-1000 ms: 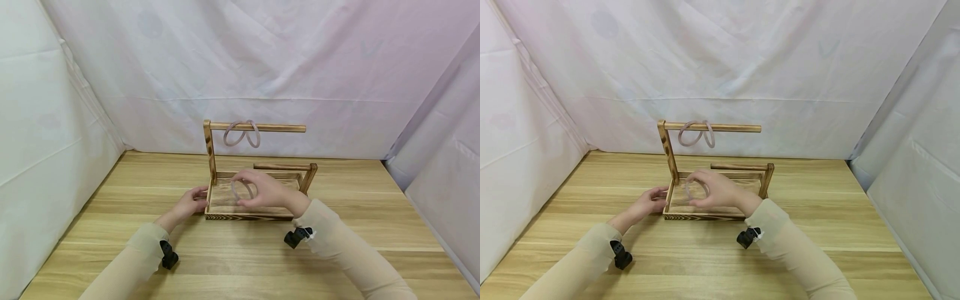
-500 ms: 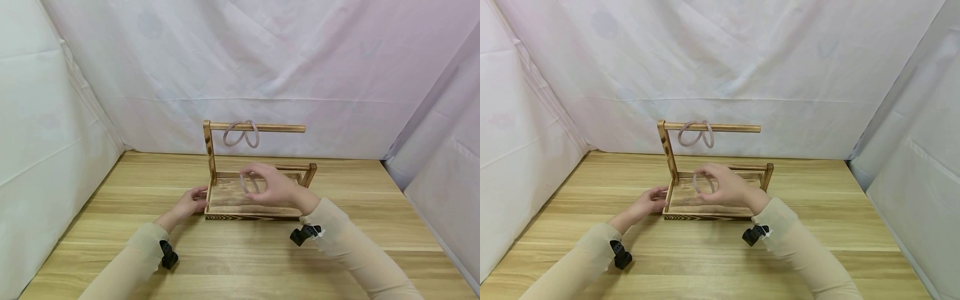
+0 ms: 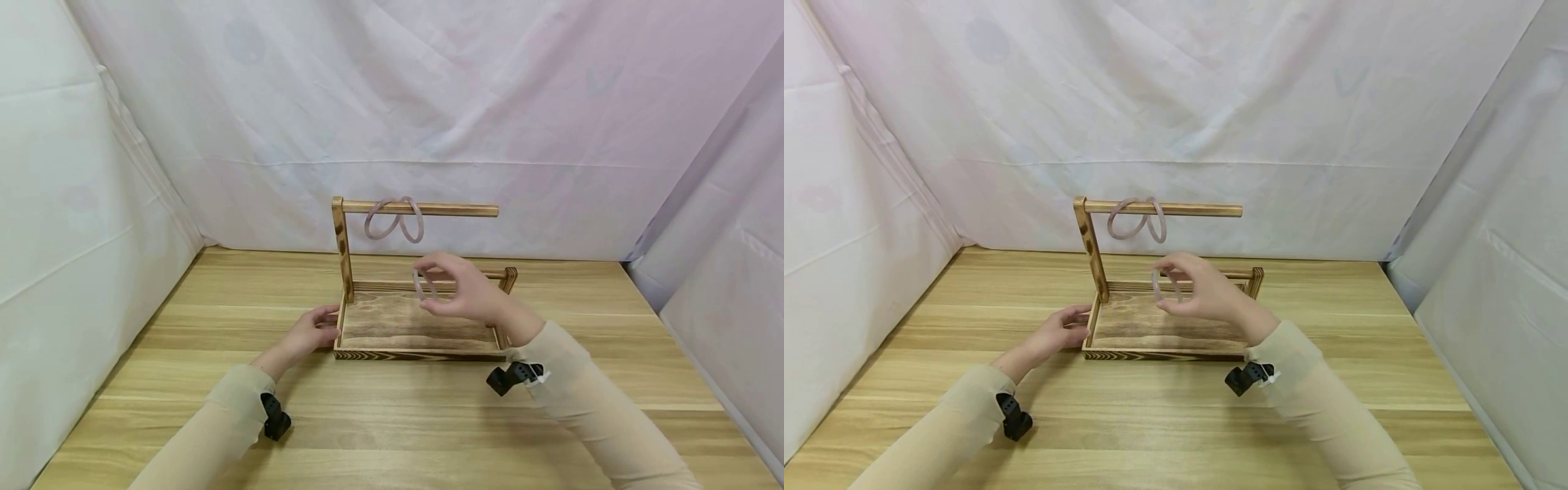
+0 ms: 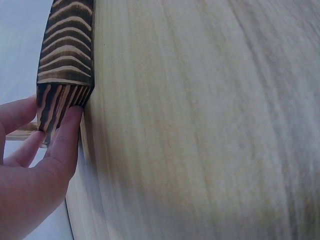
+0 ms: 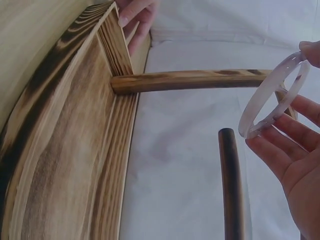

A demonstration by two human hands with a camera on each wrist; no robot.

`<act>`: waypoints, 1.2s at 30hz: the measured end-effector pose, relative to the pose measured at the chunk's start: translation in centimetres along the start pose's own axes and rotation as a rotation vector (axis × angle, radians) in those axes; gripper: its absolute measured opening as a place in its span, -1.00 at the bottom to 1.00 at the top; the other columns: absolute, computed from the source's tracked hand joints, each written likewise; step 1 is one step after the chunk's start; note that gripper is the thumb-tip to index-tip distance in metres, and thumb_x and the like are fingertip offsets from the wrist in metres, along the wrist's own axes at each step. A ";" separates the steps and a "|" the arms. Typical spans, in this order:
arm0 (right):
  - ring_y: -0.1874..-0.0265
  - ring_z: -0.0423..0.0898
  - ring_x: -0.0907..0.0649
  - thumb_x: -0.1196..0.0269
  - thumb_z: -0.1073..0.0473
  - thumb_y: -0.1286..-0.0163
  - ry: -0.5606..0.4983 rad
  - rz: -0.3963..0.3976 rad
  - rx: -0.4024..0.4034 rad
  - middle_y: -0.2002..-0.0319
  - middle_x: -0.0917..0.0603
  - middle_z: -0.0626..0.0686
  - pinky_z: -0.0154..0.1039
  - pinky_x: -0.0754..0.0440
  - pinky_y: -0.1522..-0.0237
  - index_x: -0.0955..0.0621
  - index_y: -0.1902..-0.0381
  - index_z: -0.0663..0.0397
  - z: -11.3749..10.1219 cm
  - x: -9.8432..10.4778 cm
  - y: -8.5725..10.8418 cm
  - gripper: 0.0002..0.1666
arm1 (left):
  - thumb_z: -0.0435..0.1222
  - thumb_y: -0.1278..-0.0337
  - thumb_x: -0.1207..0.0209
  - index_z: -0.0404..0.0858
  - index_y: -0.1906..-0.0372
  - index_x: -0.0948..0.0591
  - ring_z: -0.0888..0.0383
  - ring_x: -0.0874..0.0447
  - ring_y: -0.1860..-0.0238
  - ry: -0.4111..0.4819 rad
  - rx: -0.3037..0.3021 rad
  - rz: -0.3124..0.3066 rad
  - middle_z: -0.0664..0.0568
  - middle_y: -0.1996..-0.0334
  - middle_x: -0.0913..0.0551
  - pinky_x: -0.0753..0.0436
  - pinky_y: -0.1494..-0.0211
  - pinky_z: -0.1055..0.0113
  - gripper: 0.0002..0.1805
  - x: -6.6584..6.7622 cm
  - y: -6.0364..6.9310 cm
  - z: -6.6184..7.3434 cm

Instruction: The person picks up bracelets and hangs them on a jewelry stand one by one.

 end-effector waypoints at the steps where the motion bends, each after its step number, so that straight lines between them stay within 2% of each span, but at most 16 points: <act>1: 0.00 0.07 -0.58 -0.38 0.34 -0.05 -0.003 0.005 -0.003 0.00 -0.57 0.17 -0.10 -0.64 -0.04 -0.48 -0.07 0.27 0.1 0.2 0.1 -0.42 | -0.50 -0.25 0.00 -0.43 -0.40 -0.11 -0.26 -0.40 -0.20 0.003 0.003 0.003 -0.44 -0.26 -0.27 -0.62 -0.11 0.16 -0.37 0.0 0.0 0.0; 9: 0.06 0.01 -0.62 -0.33 0.44 -0.06 -0.047 0.052 -0.027 0.05 -0.57 0.19 -0.16 -0.64 -0.04 -0.46 -0.08 0.31 0.4 2.4 0.6 -0.43 | -0.49 -0.25 -0.01 -0.44 -0.40 -0.11 -0.27 -0.39 -0.21 -0.002 -0.003 0.000 -0.45 -0.26 -0.27 -0.62 -0.12 0.15 -0.37 -0.1 0.0 0.0; 17: 0.08 -0.29 -0.56 -0.32 0.50 -0.03 -0.026 0.125 -0.061 0.02 -0.55 0.23 -0.16 -0.65 -0.03 -0.46 -0.08 0.34 1.1 4.6 1.5 -0.41 | -0.52 -0.24 0.01 -0.46 -0.39 -0.10 -0.29 -0.35 -0.24 0.015 0.004 -0.002 -0.46 -0.26 -0.25 -0.62 -0.13 0.15 -0.37 -0.2 0.0 -0.1; 24: 0.02 -0.37 -0.51 -0.28 0.53 -0.06 -0.029 0.177 -0.090 -0.03 -0.51 0.24 -0.38 -0.60 -0.06 -0.43 -0.11 0.39 1.4 6.5 2.0 -0.40 | -0.54 -0.23 0.02 -0.46 -0.39 -0.10 -0.30 -0.32 -0.26 0.037 0.005 -0.002 -0.46 -0.27 -0.25 -0.60 -0.16 0.13 -0.37 -0.2 0.1 0.1; 27: 0.00 -0.39 -0.49 -0.27 0.51 -0.09 -0.026 0.191 -0.109 -0.04 -0.51 0.15 -0.47 -0.57 -0.05 -0.41 -0.12 0.40 1.7 7.1 2.3 -0.42 | -0.53 -0.23 0.02 -0.47 -0.38 -0.10 -0.30 -0.32 -0.25 0.029 -0.001 -0.005 -0.47 -0.27 -0.24 -0.59 -0.16 0.13 -0.37 -0.2 0.1 0.2; 32: 0.00 -0.37 -0.50 -0.24 0.52 -0.12 -0.058 0.215 -0.141 -0.02 -0.48 -0.21 -0.54 -0.55 -0.04 -0.39 -0.14 0.39 2.2 8.0 2.9 -0.42 | -0.52 -0.23 0.01 -0.48 -0.38 -0.09 -0.30 -0.32 -0.25 0.023 -0.004 -0.014 -0.48 -0.27 -0.23 -0.59 -0.17 0.13 -0.37 -0.3 0.2 0.2; 36: -0.01 -0.33 -0.51 -0.21 0.53 -0.14 -0.091 0.238 -0.156 -0.01 -0.47 -0.28 -0.57 -0.54 -0.03 -0.37 -0.15 0.44 2.5 8.8 3.3 -0.43 | -0.53 -0.23 0.01 -0.49 -0.38 -0.09 -0.31 -0.32 -0.25 0.024 -0.007 -0.014 -0.48 -0.26 -0.24 -0.58 -0.17 0.12 -0.37 -0.3 0.1 0.2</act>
Point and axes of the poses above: each hand's wrist, its own y-axis away from the middle knuckle, its own x-axis out of the back of the hand, z = x × y, the point moved 9 cm from there along -y, towards the middle knuckle
